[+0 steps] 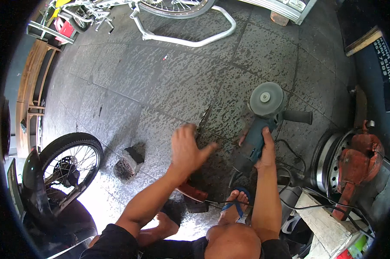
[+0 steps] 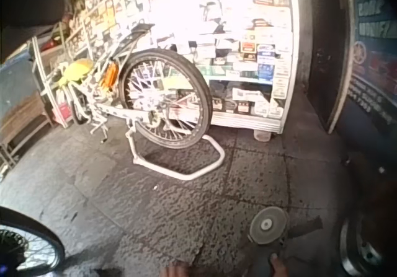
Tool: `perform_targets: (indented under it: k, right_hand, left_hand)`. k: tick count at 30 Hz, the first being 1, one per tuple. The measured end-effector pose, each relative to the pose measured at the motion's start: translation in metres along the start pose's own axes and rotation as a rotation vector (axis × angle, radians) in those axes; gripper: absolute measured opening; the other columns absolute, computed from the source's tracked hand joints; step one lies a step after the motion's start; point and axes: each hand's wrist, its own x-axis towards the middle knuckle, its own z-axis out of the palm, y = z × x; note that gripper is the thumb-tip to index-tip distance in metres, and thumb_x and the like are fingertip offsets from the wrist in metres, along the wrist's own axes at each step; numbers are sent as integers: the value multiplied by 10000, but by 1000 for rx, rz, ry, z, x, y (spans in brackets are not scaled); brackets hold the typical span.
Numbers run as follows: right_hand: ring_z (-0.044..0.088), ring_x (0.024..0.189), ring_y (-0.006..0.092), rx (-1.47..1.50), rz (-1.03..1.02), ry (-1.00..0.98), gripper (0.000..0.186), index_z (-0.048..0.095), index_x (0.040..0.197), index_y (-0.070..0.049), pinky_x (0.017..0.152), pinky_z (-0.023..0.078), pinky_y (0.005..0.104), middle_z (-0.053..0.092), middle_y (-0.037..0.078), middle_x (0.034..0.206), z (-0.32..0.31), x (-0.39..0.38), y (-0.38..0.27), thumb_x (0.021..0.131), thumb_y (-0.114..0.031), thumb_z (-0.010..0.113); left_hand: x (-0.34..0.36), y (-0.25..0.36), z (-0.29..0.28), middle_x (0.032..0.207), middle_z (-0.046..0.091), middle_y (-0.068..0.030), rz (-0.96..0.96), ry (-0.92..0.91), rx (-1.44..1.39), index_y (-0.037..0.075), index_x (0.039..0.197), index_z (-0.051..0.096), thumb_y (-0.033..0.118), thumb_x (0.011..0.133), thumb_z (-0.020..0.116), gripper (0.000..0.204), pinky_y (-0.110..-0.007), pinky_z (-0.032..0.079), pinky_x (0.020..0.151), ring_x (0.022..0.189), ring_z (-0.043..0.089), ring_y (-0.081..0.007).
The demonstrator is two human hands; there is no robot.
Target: The person uses a corded drill to make holes in a small metal bar placed on the floor. They then use an angle grinder to sharpen the drill bit, creating sparks. The person repeats the drilling and grinding process on the same metal bar multiple times.
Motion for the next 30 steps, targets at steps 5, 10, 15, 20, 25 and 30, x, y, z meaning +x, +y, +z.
perform_targets:
  k: [5, 10, 15, 20, 25, 30]
  right_hand:
    - [719, 786, 298, -313, -12, -45, 578, 599, 1156, 1, 671, 594, 412, 685, 160, 913, -3, -27, -6, 857, -462, 774]
    - [725, 810, 266, -582, 12, 4, 573, 628, 1156, 35, 710, 589, 376, 716, 158, 982, -6, -68, -4, 751, -317, 830]
    - [693, 871, 178, -1057, -19, -34, 490, 671, 1143, 13, 794, 556, 311, 731, 96, 1004, 25, -114, -31, 719, -180, 824]
    - [679, 944, 223, -1260, -8, -58, 674, 601, 1187, -11, 863, 552, 351, 685, 110, 1050, 63, -128, -49, 588, -106, 894]
    - [657, 1038, 223, -1395, 30, -62, 740, 563, 1242, -18, 930, 532, 370, 666, 114, 1122, 55, -129, -61, 585, -100, 894]
    - [651, 1036, 237, -1446, 45, 29, 765, 556, 1256, -24, 941, 525, 370, 663, 111, 1123, 94, -143, -70, 576, -110, 897]
  left_hand:
    - [20, -56, 19, 979, 713, -197, -379, -435, -97, -9, 1242, 599, 407, 785, 820, 657, -474, 534, 799, 881, 679, -383]
    - [-8, -83, -39, 932, 709, -93, -152, -597, -747, 1, 1251, 600, 285, 839, 787, 535, -386, 533, 772, 831, 660, -213]
    - [-28, -96, -70, 906, 639, -41, -46, -581, -873, 8, 1201, 597, 232, 857, 758, 441, -339, 498, 778, 865, 574, -142]
    - [-40, -92, -72, 911, 677, -134, 6, -501, -864, 21, 1145, 621, 296, 828, 790, 453, -385, 516, 785, 871, 648, -210]
    - [-46, -73, -74, 887, 679, -138, -125, -420, -754, 33, 1099, 633, 311, 808, 825, 446, -377, 519, 774, 843, 671, -244]
    - [-51, -55, -57, 917, 694, -177, -129, -205, -590, 49, 1110, 645, 339, 776, 823, 477, -451, 527, 795, 888, 678, -387]
